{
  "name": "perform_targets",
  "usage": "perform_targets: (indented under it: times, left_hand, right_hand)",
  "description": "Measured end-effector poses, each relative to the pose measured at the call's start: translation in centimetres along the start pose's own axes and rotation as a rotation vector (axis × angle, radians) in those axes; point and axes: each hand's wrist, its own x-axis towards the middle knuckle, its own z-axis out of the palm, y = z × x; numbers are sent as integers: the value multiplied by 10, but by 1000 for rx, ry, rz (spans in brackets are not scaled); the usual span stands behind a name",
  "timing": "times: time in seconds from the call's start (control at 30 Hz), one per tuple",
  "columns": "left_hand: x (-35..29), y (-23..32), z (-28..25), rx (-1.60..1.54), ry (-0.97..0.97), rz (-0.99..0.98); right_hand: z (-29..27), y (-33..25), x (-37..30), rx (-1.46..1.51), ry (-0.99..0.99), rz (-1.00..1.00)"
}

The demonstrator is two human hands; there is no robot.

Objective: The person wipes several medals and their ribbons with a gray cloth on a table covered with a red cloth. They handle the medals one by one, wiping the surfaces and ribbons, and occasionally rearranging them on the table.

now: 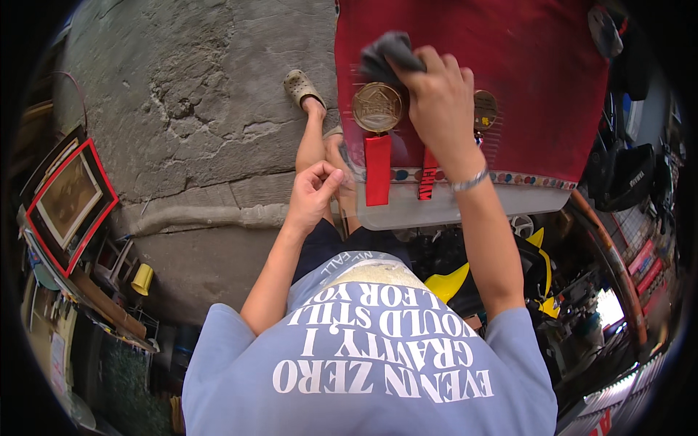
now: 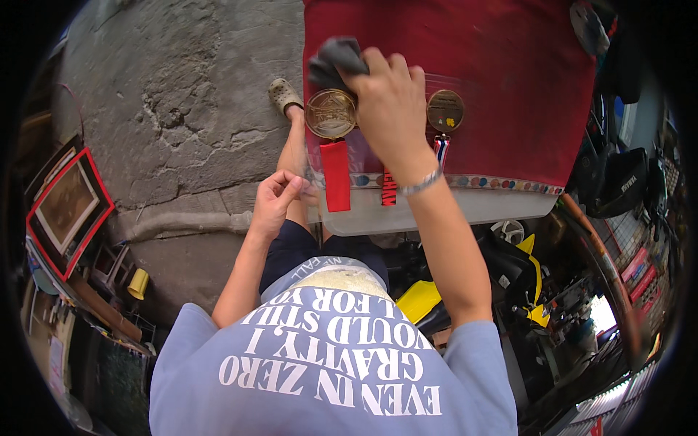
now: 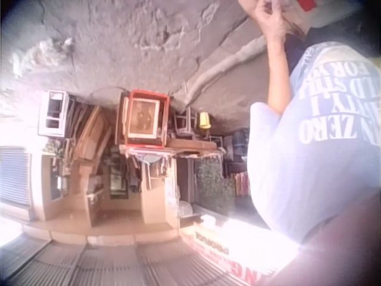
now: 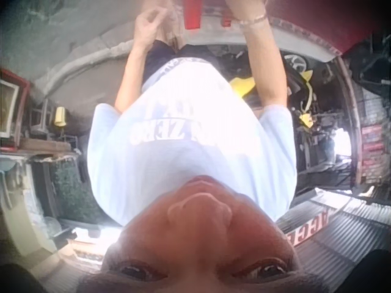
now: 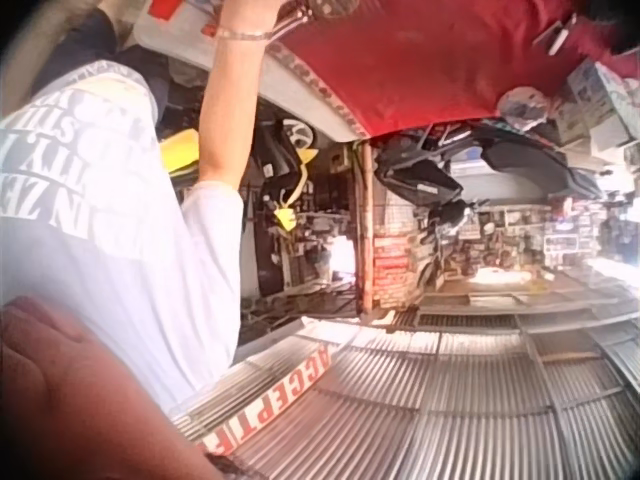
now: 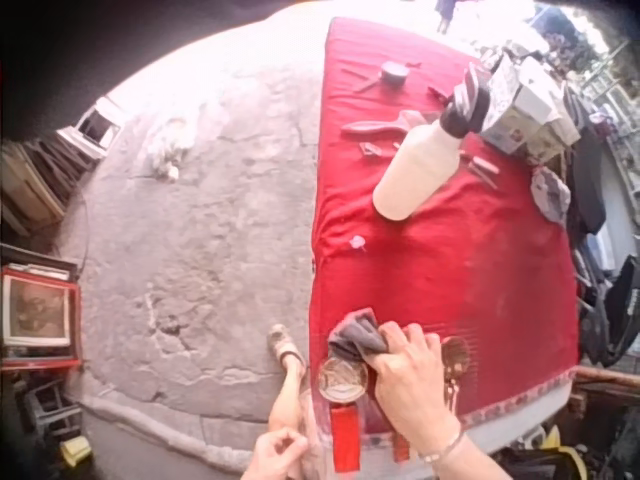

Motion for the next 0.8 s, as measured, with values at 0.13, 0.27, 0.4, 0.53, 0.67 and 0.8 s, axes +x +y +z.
perform_targets:
  times: [0.13, 0.27, 0.4, 0.53, 0.67, 0.8]
  left_hand:
    - [2, 0, -3, 44, 11, -22]
    - [1, -3, -3, -26, -2, 7]
    - [0, -4, -6, -22, -17, -10]
    - [5, 23, 15, 99, 214, 339]
    - [50, 101, 38, 788, 474, 843]
    - [100, 166, 70, 1318, 171, 887]
  right_hand:
    - [-14, 26, 19, 450, 255, 171]
    - [-29, 20, -11, 276, 104, 193]
    - [-4, 0, -21, 138, -36, 87]
    - [-4, 13, -17, 413, 123, 317]
    - [-1, 20, -30, 459, 164, 376]
    - [2, 18, -32, 432, 195, 403]
